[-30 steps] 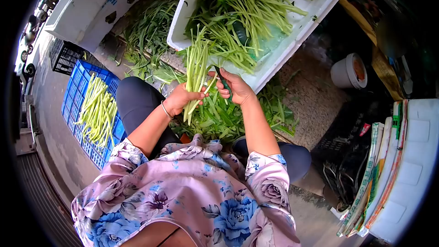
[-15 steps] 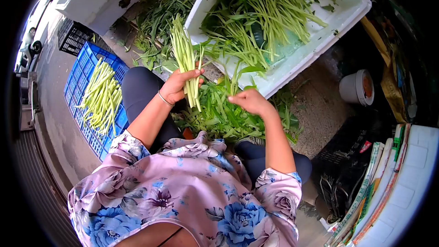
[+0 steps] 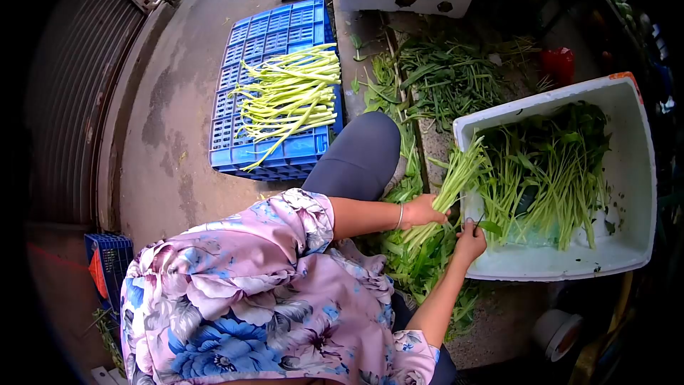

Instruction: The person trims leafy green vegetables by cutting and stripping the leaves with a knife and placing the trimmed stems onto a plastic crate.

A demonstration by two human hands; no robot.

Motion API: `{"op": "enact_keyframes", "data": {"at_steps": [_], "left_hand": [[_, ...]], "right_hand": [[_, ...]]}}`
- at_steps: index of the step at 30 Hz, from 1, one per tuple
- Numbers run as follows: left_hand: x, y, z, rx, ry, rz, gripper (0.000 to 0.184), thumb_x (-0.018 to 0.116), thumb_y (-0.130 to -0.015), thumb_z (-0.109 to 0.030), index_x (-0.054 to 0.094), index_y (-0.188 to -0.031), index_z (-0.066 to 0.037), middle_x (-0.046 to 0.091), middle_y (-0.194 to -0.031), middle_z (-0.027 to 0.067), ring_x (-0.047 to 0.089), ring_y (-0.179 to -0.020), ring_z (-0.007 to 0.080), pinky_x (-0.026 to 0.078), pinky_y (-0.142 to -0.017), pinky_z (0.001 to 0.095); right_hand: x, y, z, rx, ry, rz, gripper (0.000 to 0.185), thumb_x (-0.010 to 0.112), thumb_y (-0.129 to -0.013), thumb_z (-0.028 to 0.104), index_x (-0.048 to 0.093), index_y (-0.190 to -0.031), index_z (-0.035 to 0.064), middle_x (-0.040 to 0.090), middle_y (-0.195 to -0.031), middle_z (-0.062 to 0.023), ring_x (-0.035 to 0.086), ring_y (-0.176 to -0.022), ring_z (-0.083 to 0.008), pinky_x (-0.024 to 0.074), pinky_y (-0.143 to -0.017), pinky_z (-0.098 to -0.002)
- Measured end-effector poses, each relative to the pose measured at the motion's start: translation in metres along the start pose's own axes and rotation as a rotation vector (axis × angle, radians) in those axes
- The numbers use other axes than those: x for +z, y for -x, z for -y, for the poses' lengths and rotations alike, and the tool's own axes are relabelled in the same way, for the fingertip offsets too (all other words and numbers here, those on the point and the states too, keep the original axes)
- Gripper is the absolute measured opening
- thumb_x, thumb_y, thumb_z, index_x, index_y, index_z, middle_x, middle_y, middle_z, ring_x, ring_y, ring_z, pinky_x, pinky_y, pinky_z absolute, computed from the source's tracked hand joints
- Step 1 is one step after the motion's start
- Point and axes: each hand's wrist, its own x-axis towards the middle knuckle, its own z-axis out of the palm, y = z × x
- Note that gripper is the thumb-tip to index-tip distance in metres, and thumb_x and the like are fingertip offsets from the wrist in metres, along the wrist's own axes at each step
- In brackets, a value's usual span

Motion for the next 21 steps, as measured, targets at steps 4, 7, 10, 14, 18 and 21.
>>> {"op": "enact_keyframes", "data": {"at_steps": [4,7,10,14,18,21], "left_hand": [[0.003,0.018,-0.011,-0.065,-0.02,0.155,0.023,0.067,-0.073,-0.005,0.055,-0.092,-0.005,0.06,-0.086,0.0045,0.057,-0.078,0.012,0.046,-0.072,0.0261],[0.003,0.021,-0.014,-0.201,0.155,0.243,0.024,0.063,-0.078,-0.007,0.049,-0.097,-0.005,0.06,-0.088,0.0095,0.062,-0.074,0.0204,0.052,-0.065,0.0318],[-0.001,0.023,-0.015,-0.264,0.174,0.275,0.024,0.062,-0.079,-0.006,0.049,-0.098,-0.005,0.06,-0.088,0.0091,0.062,-0.071,0.0199,0.052,-0.06,0.0326],[0.001,0.036,-0.022,-0.263,0.119,0.248,0.024,0.063,-0.077,-0.005,0.049,-0.096,-0.004,0.061,-0.081,0.0089,0.061,-0.062,0.018,0.051,-0.055,0.0308],[-0.002,0.053,-0.034,-0.251,-0.013,0.242,0.02,0.062,-0.078,-0.002,0.051,-0.095,-0.002,0.062,-0.084,0.0099,0.061,-0.065,0.0173,0.052,-0.056,0.0281],[-0.013,0.062,-0.047,-0.267,-0.057,0.274,0.022,0.064,-0.076,-0.001,0.053,-0.095,-0.002,0.062,-0.084,0.0097,0.061,-0.061,0.0158,0.052,-0.055,0.026]], "right_hand": [[-0.011,0.041,0.058,0.303,-0.464,0.124,0.016,0.061,-0.084,0.021,0.06,-0.088,0.0049,0.059,-0.073,0.0002,0.046,-0.053,-0.0052,0.0331,-0.042,-0.0204],[-0.02,0.052,0.06,0.35,-0.584,0.15,0.019,0.062,-0.083,0.021,0.059,-0.093,0.0045,0.056,-0.072,0.0003,0.045,-0.053,-0.0058,0.0323,-0.043,-0.0202],[-0.028,0.062,0.055,0.321,-0.709,0.211,0.026,0.059,-0.085,0.026,0.059,-0.097,0.0032,0.051,-0.068,0.0019,0.043,-0.053,-0.0056,0.0316,-0.043,-0.0201],[-0.037,0.08,0.058,0.25,-0.845,0.389,0.039,0.047,-0.091,0.034,0.052,-0.114,0.0024,0.051,-0.069,0.0008,0.04,-0.052,-0.0051,0.0309,-0.044,-0.0192],[-0.043,0.092,0.055,0.155,-0.595,0.358,0.038,0.047,-0.092,0.031,0.052,-0.117,0.0029,0.046,-0.062,0.0038,0.036,-0.049,-0.0042,0.0292,-0.044,-0.018],[-0.042,0.086,0.019,0.034,-0.365,0.175,0.033,0.049,-0.091,0.03,0.058,-0.111,0.0055,0.037,-0.055,0.0069,0.031,-0.043,-0.003,0.0259,-0.04,-0.0171]]}}
